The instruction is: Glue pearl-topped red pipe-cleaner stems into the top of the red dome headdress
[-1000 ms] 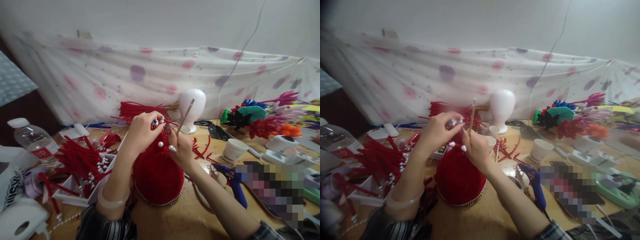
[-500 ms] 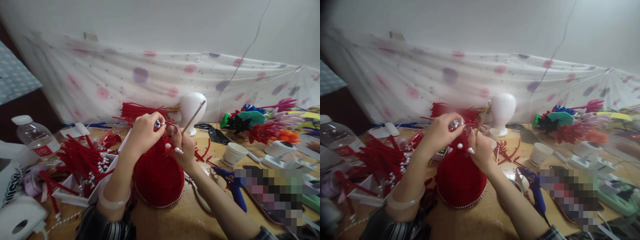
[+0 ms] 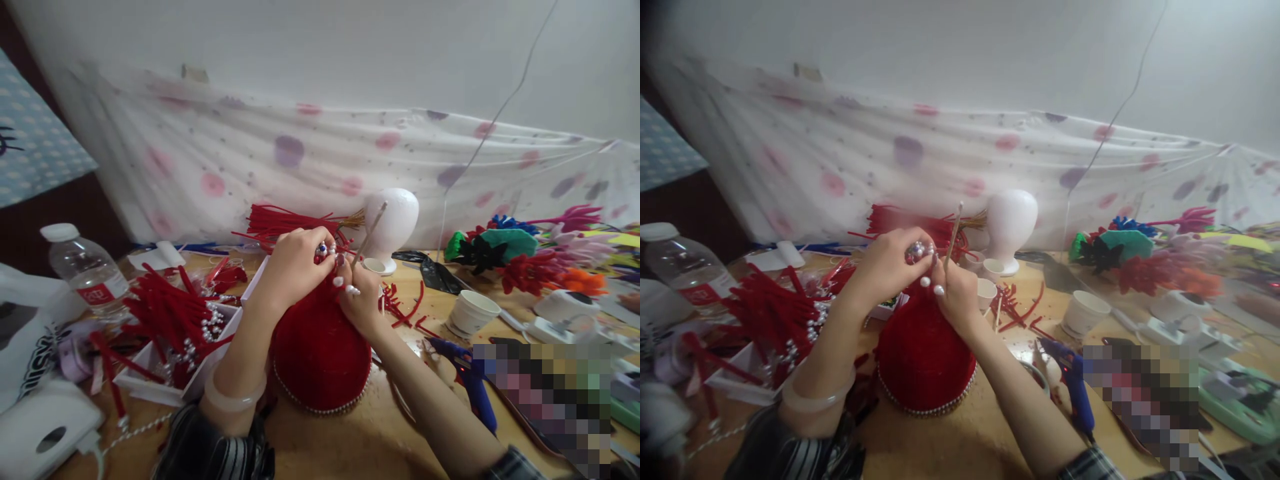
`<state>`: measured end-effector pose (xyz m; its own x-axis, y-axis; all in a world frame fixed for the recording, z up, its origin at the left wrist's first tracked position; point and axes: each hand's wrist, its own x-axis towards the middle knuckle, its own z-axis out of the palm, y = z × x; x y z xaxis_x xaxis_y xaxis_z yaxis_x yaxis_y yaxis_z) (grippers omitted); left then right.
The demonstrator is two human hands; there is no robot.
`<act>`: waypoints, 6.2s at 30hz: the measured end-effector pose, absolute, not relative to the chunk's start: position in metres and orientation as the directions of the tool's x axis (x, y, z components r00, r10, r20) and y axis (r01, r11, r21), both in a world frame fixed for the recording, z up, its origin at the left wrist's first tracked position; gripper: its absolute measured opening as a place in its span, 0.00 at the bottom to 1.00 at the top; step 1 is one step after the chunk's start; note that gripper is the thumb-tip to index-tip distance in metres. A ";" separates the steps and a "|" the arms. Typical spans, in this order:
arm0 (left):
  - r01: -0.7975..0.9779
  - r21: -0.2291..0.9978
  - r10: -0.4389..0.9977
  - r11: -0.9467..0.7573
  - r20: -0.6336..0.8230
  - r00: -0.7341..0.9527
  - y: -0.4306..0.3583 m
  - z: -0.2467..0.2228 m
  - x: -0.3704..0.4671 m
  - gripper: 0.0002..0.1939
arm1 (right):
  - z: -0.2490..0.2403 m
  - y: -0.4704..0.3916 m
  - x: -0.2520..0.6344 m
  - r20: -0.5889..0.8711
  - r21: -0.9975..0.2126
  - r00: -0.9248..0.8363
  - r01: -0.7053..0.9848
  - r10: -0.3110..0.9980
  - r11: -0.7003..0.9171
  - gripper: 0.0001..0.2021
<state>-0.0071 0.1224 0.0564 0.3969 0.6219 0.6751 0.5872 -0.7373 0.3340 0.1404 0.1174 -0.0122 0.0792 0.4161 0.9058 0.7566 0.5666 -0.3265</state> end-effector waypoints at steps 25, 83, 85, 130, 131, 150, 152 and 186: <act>0.589 0.363 0.642 -0.722 0.669 0.375 0.124 0.055 -0.013 0.04 | -0.023 0.097 0.145 0.930 -0.305 0.123 0.780 0.345 0.546 0.22; 0.449 0.424 0.371 -0.787 0.906 -0.206 0.067 0.060 -0.026 0.11 | -0.057 0.083 0.168 0.598 -0.794 0.376 0.158 0.708 0.587 0.09; 0.436 0.466 0.434 -0.770 0.883 -0.177 0.059 0.054 -0.030 0.11 | -0.059 0.086 0.170 0.593 -0.791 0.413 0.138 0.691 0.596 0.09; -0.192 0.850 0.867 -0.491 0.498 -0.012 0.097 -0.011 0.009 0.38 | -0.048 0.092 0.154 0.596 -0.799 0.079 -0.043 0.799 0.600 0.09; -0.210 0.851 0.870 -0.482 0.492 -0.002 0.097 -0.010 0.008 0.38 | -0.048 0.092 0.155 0.591 -0.803 0.079 -0.041 0.803 0.594 0.09; -0.040 0.884 0.876 -0.467 0.468 0.120 0.104 -0.028 0.008 0.39 | -0.047 0.088 0.171 0.517 -0.856 0.058 0.045 0.854 0.516 0.15; -0.007 0.872 0.869 -0.489 0.488 0.079 0.105 -0.030 0.011 0.36 | -0.046 0.089 0.171 0.537 -0.843 0.082 0.090 0.840 0.530 0.13; 0.661 0.348 0.689 -0.665 0.628 0.362 0.066 -0.060 -0.005 0.20 | -0.039 0.090 0.152 0.549 -0.820 0.046 0.226 0.835 0.526 0.13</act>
<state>-0.0055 0.0656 -0.0603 0.3623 0.6887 0.6280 0.6613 -0.6647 0.3475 0.1519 0.0901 -0.0393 0.0459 0.8348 0.5487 0.2263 0.5263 -0.8196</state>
